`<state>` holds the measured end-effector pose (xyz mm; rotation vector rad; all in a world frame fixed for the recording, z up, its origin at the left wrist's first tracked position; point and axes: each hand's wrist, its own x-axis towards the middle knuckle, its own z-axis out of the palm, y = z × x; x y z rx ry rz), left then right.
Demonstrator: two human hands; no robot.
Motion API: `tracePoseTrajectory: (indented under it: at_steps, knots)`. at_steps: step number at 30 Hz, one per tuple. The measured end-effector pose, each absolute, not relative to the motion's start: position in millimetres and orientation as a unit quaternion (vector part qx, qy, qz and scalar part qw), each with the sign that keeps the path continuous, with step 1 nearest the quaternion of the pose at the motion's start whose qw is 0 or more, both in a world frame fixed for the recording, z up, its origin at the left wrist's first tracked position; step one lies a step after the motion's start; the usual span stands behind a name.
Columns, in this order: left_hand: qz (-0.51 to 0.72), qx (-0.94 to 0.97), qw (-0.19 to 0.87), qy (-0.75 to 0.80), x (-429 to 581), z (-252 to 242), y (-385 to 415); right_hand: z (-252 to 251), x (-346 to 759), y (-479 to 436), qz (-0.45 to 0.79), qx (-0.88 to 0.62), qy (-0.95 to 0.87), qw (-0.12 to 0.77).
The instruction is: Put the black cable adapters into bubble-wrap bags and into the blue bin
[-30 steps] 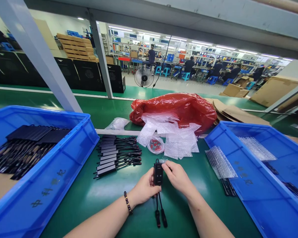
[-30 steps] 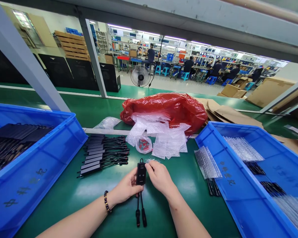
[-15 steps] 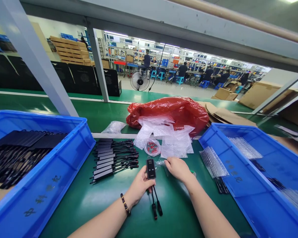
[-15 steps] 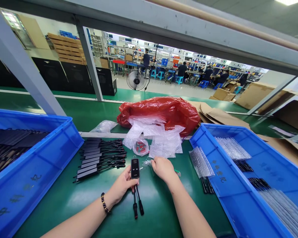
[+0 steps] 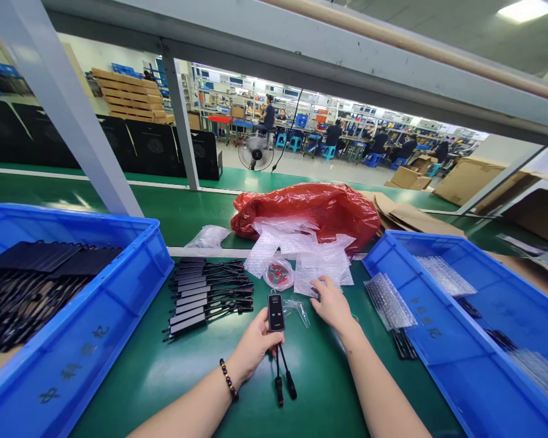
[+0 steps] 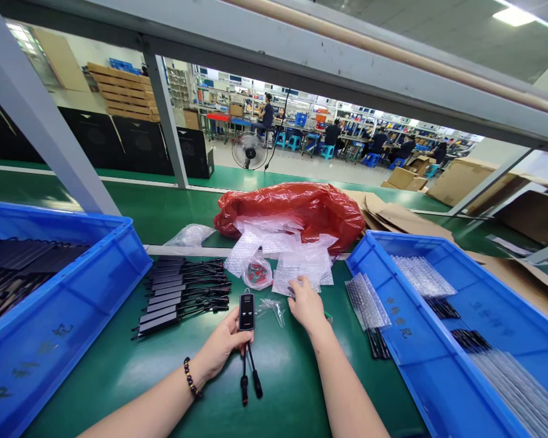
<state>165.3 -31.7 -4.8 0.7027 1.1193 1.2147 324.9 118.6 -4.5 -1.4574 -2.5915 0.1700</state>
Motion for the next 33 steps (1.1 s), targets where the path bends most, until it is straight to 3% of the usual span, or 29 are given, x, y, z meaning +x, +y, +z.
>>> tracePoseTrajectory:
  at_steps: [3,9,13,15,20,26,28,33]
  knots:
    - [0.532,0.309,0.628,0.477,165,-4,-32,-10,325,122,0.062,-0.474,-0.864,0.155]
    - [0.531,0.312,0.640,0.459,166,-3,-35,20,339,113,0.088,-0.442,-0.729,0.516]
    - [0.547,0.344,0.622,0.442,164,-4,-37,38,345,105,0.281,-0.457,-0.568,0.624]
    - [0.563,0.373,0.605,0.421,163,-3,-38,40,343,105,0.402,-0.444,-0.512,0.617]
    - [0.562,0.413,0.599,0.392,162,-4,-38,37,326,96,0.601,-0.438,-0.457,0.488]
    - [0.583,0.361,0.586,0.432,163,-3,-37,24,301,66,0.670,-0.392,-0.562,0.284]
    - [0.576,0.351,0.598,0.432,163,-3,-37,20,298,65,0.655,-0.405,-0.567,0.292]
    - [0.505,0.368,0.685,0.375,164,-3,-41,17,303,83,0.632,-0.455,-0.473,0.412]
